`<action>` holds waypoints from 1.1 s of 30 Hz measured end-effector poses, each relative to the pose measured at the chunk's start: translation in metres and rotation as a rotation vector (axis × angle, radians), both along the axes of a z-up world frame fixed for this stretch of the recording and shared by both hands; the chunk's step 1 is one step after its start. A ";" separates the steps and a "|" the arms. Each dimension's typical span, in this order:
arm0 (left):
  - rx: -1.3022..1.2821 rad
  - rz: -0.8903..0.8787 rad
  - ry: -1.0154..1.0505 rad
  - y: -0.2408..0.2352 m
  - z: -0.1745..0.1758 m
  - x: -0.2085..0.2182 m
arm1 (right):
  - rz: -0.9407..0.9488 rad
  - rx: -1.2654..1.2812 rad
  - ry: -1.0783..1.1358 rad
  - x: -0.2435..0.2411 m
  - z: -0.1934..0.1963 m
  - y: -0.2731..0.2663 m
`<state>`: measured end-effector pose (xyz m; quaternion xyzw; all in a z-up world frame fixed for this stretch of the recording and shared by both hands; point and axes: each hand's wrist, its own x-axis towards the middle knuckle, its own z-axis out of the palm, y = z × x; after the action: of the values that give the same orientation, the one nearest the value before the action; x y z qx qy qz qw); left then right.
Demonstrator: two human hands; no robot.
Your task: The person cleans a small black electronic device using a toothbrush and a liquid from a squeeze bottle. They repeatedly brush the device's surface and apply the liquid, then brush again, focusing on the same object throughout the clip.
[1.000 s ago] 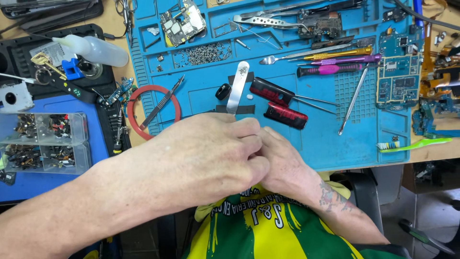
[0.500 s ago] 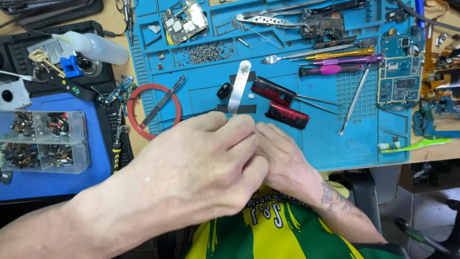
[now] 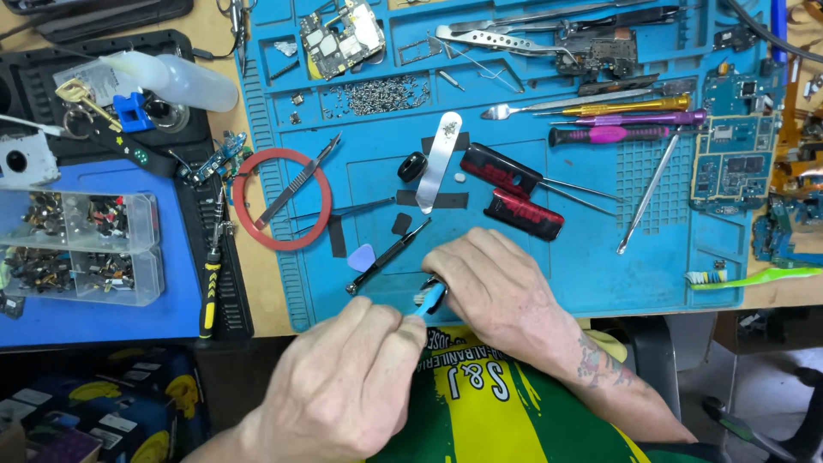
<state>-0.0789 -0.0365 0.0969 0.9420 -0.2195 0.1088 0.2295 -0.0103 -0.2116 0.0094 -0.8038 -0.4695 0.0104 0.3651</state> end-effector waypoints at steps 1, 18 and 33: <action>0.000 0.013 -0.001 -0.003 -0.003 -0.004 | 0.013 0.000 -0.001 0.000 0.001 0.000; 0.076 0.084 0.172 -0.008 -0.005 -0.022 | 0.016 0.010 -0.027 -0.004 0.005 0.003; -0.494 0.428 0.204 -0.040 -0.038 -0.048 | 0.004 -0.010 -0.049 -0.009 0.000 0.003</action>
<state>-0.1267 -0.0761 0.0585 0.8886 0.0400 0.1096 0.4437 -0.0190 -0.2087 0.0089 -0.8046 -0.4800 -0.0061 0.3495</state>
